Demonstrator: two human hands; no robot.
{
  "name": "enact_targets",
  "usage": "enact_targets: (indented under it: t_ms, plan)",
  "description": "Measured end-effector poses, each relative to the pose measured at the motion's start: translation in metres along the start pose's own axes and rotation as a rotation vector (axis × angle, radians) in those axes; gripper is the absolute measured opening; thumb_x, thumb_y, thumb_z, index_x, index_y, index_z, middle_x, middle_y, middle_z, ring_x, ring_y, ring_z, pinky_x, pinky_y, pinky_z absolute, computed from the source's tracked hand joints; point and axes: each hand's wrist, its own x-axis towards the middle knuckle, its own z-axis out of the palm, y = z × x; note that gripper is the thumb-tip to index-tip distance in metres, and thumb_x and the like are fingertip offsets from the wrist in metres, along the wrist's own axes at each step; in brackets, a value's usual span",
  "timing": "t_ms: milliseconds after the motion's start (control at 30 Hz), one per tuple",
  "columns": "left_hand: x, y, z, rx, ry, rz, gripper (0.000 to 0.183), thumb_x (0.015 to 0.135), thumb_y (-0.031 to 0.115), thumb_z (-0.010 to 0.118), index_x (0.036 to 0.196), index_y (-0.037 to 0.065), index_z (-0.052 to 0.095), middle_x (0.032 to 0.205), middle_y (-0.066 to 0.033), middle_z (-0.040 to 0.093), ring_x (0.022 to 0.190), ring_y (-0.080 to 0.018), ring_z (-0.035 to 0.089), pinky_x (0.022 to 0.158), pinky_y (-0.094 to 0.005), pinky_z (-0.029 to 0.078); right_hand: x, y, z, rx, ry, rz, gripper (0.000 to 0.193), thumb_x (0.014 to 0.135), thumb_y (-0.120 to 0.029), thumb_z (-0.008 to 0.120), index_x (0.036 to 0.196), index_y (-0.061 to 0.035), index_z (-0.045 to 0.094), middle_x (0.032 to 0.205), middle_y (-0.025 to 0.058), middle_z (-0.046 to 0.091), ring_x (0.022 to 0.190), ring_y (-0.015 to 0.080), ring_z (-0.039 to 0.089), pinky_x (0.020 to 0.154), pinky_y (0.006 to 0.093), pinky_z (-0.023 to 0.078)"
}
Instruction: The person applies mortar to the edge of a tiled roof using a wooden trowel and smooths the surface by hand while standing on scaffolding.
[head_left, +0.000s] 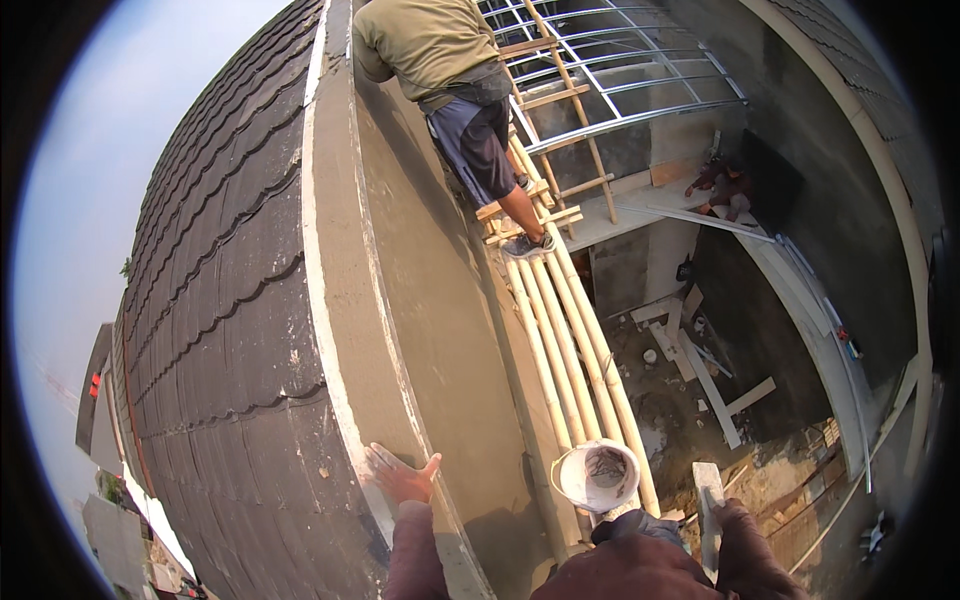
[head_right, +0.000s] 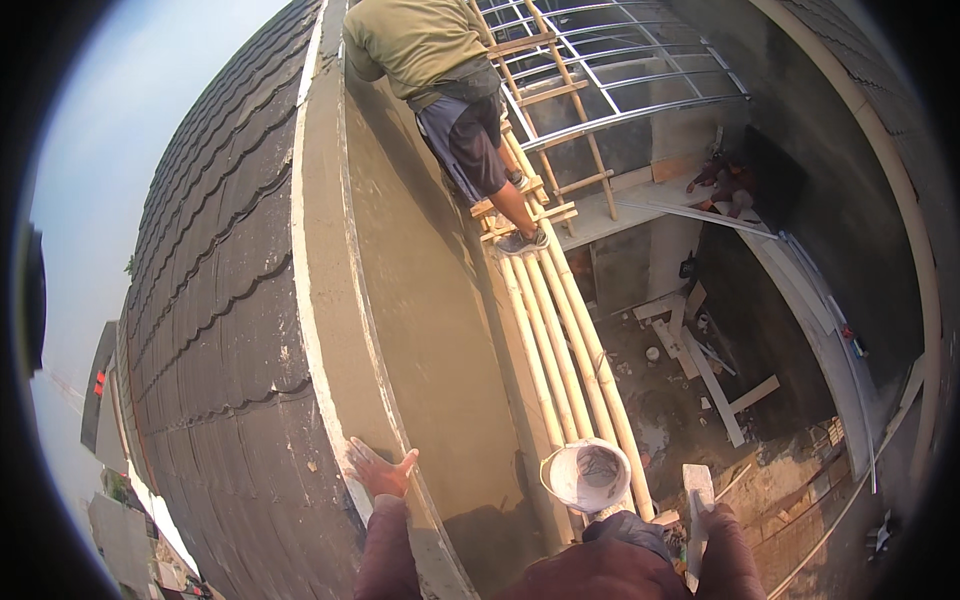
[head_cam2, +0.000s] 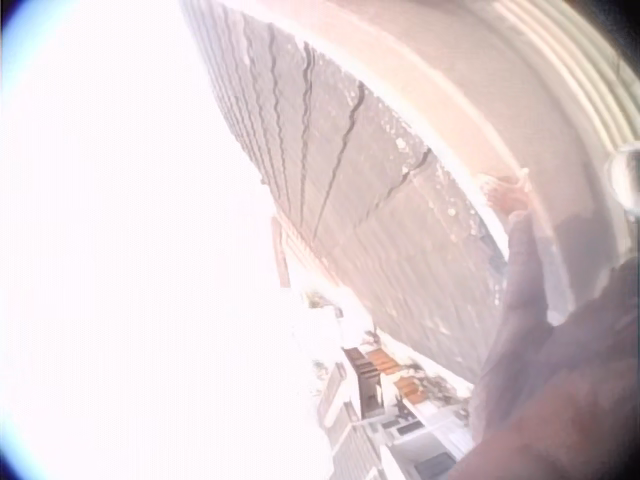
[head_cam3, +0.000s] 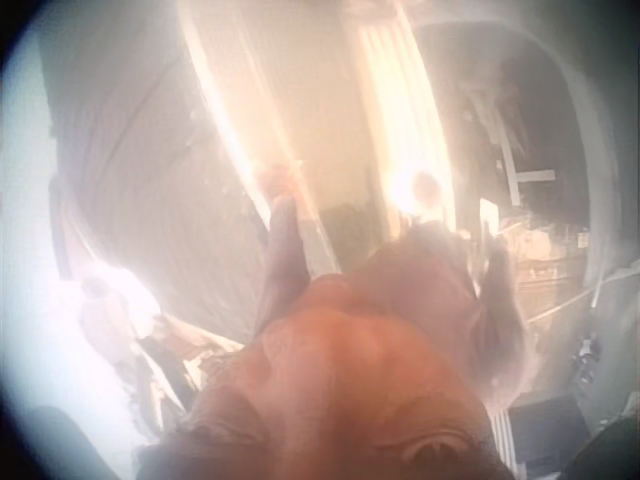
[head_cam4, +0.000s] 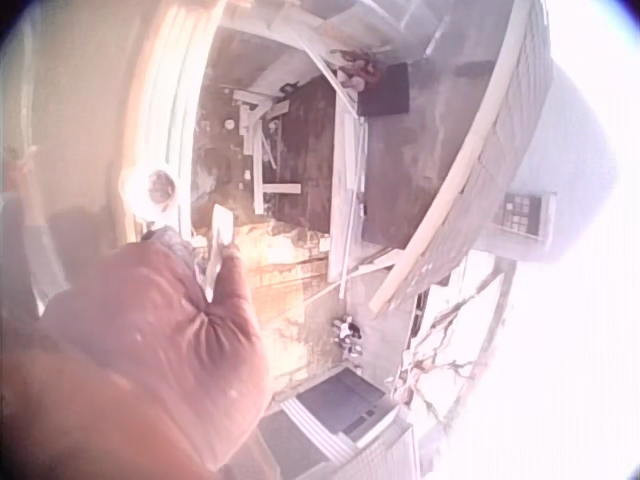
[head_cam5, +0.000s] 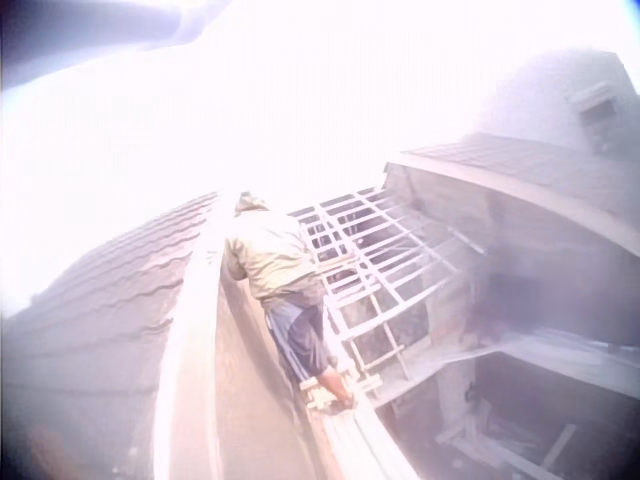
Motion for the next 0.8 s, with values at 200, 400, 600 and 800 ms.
enact_targets:
  t_ms: [200, 400, 600, 800]
  plan:
    - [-0.018, 0.031, -0.011, 0.113, -0.148, -0.134, 0.141, 0.069, 0.078, 0.075, 0.162, 0.001, 0.002, 0.167, -0.0246, 0.016, 0.156, -0.0404, 0.011, 0.122, -0.0662, 0.006, 0.017, 0.009, -0.02, 0.069, -0.043, 0.13, 0.058, 0.086, -0.041, 0.07, 0.127, -0.001, 0.066, 0.125, 0.0226, 0.069, 0.117, 0.0371, 0.066, 0.1, 0.0423, 0.052]
    - [-0.012, 0.004, -0.001, 0.204, -0.077, -0.189, 0.145, 0.065, 0.084, 0.071, 0.163, 0.003, 0.002, 0.169, -0.0212, 0.015, 0.156, -0.0414, 0.009, 0.119, -0.072, 0.005, -0.006, 0.009, -0.013, 0.2, 0.007, 0.124, 0.062, 0.089, -0.042, 0.068, 0.136, -0.0023, 0.06, 0.129, 0.0221, 0.067, 0.119, 0.038, 0.065, 0.1, 0.0429, 0.052]
    - [-0.003, 0.015, 0.002, 0.192, -0.14, -0.16, 0.15, 0.058, 0.091, 0.067, 0.163, 0.004, 0.006, 0.168, -0.0241, 0.015, 0.156, -0.0428, 0.009, 0.118, -0.0733, 0.006, -0.055, 0.052, -0.002, 0.242, -0.034, 0.219, 0.063, 0.089, -0.043, 0.066, 0.137, -0.0017, 0.059, 0.127, 0.0246, 0.067, 0.117, 0.0389, 0.066, 0.096, 0.0441, 0.053]
    - [-0.007, 0.017, -0.002, 0.21, -0.172, -0.219, 0.147, 0.062, 0.085, 0.072, 0.164, 0.007, 0.0, 0.169, -0.0225, 0.012, 0.155, -0.0436, 0.011, 0.117, -0.075, 0.007, -0.064, 0.082, -0.004, 0.111, -0.12, 0.29, 0.06, 0.091, -0.046, 0.063, 0.129, -0.0002, 0.064, 0.124, 0.0248, 0.068, 0.114, 0.0376, 0.068, 0.094, 0.0443, 0.054]
